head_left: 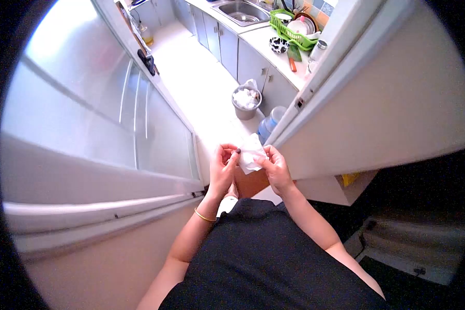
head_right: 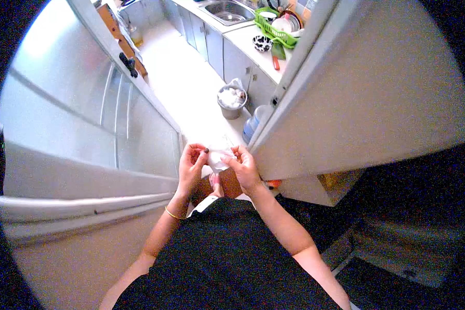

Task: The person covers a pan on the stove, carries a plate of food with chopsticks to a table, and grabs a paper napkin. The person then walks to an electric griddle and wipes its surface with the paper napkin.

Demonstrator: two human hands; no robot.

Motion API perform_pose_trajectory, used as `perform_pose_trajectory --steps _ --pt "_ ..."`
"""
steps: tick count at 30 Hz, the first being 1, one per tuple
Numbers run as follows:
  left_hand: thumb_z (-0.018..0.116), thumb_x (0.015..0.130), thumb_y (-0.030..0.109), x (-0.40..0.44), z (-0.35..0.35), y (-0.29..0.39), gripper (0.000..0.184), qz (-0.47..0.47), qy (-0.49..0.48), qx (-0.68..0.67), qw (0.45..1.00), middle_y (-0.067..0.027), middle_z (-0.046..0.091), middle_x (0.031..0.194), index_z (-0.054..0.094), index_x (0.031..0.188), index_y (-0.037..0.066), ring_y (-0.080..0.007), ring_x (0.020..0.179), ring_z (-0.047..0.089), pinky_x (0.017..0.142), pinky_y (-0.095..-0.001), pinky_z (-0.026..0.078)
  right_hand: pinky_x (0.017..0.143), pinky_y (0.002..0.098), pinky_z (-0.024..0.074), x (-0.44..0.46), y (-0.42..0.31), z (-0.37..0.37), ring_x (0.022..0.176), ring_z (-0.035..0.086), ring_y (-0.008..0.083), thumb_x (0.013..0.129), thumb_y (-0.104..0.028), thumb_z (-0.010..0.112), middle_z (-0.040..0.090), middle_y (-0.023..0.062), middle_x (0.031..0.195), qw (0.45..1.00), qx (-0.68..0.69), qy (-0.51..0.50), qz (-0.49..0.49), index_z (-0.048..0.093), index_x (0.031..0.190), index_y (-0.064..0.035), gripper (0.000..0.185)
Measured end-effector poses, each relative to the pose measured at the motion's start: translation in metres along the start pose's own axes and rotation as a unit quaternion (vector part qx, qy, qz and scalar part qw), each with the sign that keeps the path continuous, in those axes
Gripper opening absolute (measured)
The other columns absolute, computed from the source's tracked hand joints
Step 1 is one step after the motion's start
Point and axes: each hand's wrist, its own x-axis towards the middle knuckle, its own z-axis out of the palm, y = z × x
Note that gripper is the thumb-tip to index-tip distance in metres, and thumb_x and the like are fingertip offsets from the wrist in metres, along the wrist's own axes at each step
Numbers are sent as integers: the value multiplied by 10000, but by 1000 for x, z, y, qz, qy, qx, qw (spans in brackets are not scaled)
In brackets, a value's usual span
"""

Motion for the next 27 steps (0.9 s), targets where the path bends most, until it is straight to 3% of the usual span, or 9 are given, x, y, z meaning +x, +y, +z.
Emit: perform_pose_trajectory --steps 3,4,8,12,15,16,19,22,27 --pt "584 918 84 45 -9 10 117 9 -17 -7 1000 -6 538 869 520 1002 33 -62 773 515 697 -204 444 845 255 454 41 -24 14 894 586 112 833 -81 646 617 50 972 993 97 -45 55 550 1037 -37 230" --pt "579 922 85 57 -15 13 108 22 -23 11 999 -16 541 906 517 993 33 -78 806 524 724 -222 455 900 286 433 53 -27 17 962 580 130 855 -136 613 618 49 1021 993 84 -67 54 555 1052 -46 225" --pt "558 932 76 92 -29 32 87 77 -9 51 996 -24 526 965 510 991 34 -104 899 519 784 -268 463 904 315 429 96 -42 37 988 567 133 906 -277 529 605 26 1056 971 188 -96 109 563 1058 -75 255" --pt "553 936 77 97 -33 59 96 72 8 16 997 -13 512 944 493 1001 37 -90 887 506 784 -256 450 850 298 444 131 -35 25 945 568 137 860 -206 644 591 40 1050 965 176 -156 115 532 1033 -91 236" --pt "548 944 85 87 -36 62 103 65 53 33 996 -3 497 928 481 1006 37 -72 859 486 759 -231 434 844 296 458 138 -42 33 936 581 163 801 -117 713 588 55 1045 977 123 -146 95 500 1079 -92 351" --pt "548 946 90 83 -37 61 109 64 68 30 995 -1 491 923 477 1009 37 -65 850 478 747 -222 428 846 304 478 137 -51 39 959 588 179 778 -60 725 585 69 1060 971 142 -151 119 470 1185 -89 481" --pt "540 956 105 61 -27 60 123 73 130 2 989 0 482 918 465 1025 36 -54 828 461 722 -198 413 858 307 489 130 -66 45 1001 581 174 788 -76 726 592 87 1080 965 79 -210 134 458 1246 -84 530" --pt "529 965 123 30 -8 57 137 88 212 5 973 -5 479 930 456 1044 38 -52 817 454 715 -189 408 820 294 506 117 -70 40 953 600 160 821 -107 711 613 92 1042 941 31 -285 183 500 1219 -66 453" --pt "542 963 166 -35 26 48 215 110 342 44 932 -19 474 966 456 1108 33 -55 810 461 724 -189 415 716 218 471 84 -58 23 783 583 72 867 -165 687 625 7 880 901 -33 -332 278 613 977 -54 173"
